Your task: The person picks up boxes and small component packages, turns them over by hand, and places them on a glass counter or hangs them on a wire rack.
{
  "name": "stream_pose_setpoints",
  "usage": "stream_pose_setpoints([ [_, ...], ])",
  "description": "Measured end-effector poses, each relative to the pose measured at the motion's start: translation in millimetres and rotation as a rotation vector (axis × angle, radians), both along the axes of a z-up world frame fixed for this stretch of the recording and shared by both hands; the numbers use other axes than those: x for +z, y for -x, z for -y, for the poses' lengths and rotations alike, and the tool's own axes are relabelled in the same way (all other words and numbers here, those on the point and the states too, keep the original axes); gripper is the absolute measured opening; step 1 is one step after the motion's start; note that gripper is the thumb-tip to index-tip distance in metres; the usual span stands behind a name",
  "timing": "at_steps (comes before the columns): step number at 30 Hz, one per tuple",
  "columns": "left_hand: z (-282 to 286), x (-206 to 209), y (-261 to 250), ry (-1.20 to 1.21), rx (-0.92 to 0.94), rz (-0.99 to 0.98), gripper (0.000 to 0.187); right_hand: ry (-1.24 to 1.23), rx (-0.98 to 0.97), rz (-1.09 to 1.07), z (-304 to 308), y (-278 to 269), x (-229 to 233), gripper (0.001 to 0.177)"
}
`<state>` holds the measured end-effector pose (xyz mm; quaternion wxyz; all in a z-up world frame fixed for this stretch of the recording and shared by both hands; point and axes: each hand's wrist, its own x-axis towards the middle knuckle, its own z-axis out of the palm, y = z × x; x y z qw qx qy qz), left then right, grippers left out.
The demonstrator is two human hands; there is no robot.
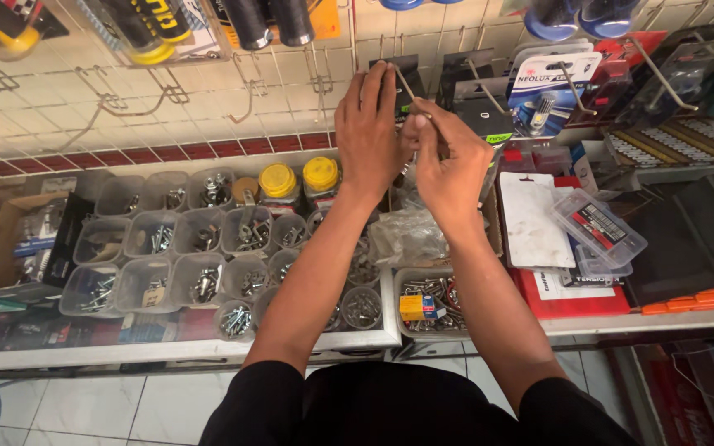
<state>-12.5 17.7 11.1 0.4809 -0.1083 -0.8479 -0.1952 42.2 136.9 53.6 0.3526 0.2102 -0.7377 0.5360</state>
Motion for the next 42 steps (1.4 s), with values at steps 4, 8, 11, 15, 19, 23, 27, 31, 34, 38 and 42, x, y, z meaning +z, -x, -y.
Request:
stream_pose_setpoints([
  [4,4,-1,0,0.055,0.013,0.004,0.07,0.056,0.051,0.029,2,1,-2,0.023],
  [8,10,-1,-2,0.094,0.001,0.031,0.071,-0.065,-0.013,0.06,3,-6,-6,0.036],
  [11,17,-2,-4,0.115,-0.057,0.088,0.075,-0.286,-0.153,-0.066,7,-5,-16,0.034],
  [15,25,-7,-8,0.076,-0.162,0.079,0.073,-0.423,-0.157,-0.124,10,2,-33,0.041],
  [19,30,-11,-15,0.0,-0.267,0.136,0.071,-0.436,-0.152,-0.139,9,4,-43,0.041],
  [23,32,-15,-20,-0.068,-0.346,0.128,0.071,-0.442,-0.152,-0.133,9,3,-46,0.038],
  [27,32,-17,-25,-0.089,-0.33,0.132,0.073,-0.447,-0.145,-0.131,9,1,-46,0.039],
  [31,33,-18,-26,-0.086,-0.339,0.132,0.075,-0.449,-0.142,-0.116,9,-2,-45,0.041],
  [34,32,-20,-26,-0.086,-0.327,0.132,0.077,-0.446,-0.136,-0.117,9,-6,-44,0.04],
  [38,32,-17,-37,-0.082,-0.302,0.143,0.079,-0.458,-0.112,-0.113,9,-14,-46,0.04],
  [42,33,-12,-64,-0.023,-0.192,0.223,0.078,-0.496,-0.061,-0.088,8,-20,-48,0.04],
])
